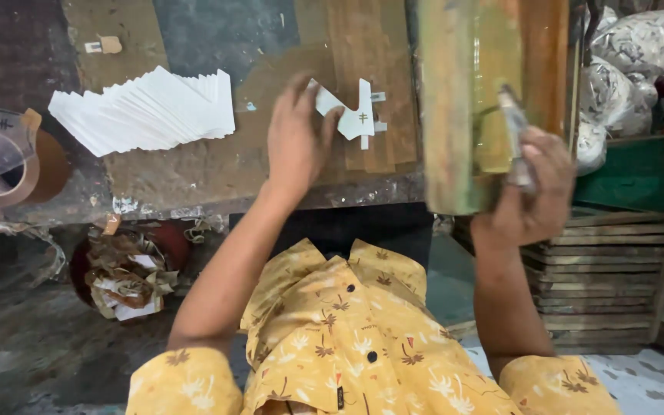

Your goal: Screen printing designs onto small paper cutouts at a workbench.

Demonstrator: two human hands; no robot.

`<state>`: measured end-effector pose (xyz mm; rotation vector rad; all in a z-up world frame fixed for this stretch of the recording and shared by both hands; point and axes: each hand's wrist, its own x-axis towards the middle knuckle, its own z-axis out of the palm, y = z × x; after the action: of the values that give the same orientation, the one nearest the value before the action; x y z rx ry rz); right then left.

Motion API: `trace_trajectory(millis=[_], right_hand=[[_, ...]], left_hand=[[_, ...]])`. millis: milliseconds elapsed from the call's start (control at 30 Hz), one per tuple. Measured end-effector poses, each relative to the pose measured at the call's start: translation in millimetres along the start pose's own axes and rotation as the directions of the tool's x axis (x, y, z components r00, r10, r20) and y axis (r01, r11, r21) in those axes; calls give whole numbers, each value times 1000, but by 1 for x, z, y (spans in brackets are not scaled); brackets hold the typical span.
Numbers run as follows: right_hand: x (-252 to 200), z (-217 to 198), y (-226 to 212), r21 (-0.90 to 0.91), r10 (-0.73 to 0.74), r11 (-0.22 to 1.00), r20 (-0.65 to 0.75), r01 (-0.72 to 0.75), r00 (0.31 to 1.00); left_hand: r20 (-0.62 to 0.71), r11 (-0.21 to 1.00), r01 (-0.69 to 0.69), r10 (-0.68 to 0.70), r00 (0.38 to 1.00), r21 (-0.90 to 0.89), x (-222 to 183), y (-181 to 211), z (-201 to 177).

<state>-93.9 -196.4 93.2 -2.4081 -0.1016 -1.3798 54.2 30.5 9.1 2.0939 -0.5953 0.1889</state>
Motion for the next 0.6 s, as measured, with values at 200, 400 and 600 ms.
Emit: trace_trajectory(millis=[200, 400, 600], right_hand=[[4, -20, 47, 73, -66, 994, -191, 81, 979], [28, -35, 18, 220, 265, 945, -84, -241, 961], [17, -28, 21, 333, 279, 915, -117, -227, 953]], left_hand=[[-79, 979, 69, -55, 995, 193, 15, -53, 11], [-193, 841, 111, -8, 981, 529, -11, -40, -78], [168, 893, 114, -206, 964, 436, -49, 3, -16]])
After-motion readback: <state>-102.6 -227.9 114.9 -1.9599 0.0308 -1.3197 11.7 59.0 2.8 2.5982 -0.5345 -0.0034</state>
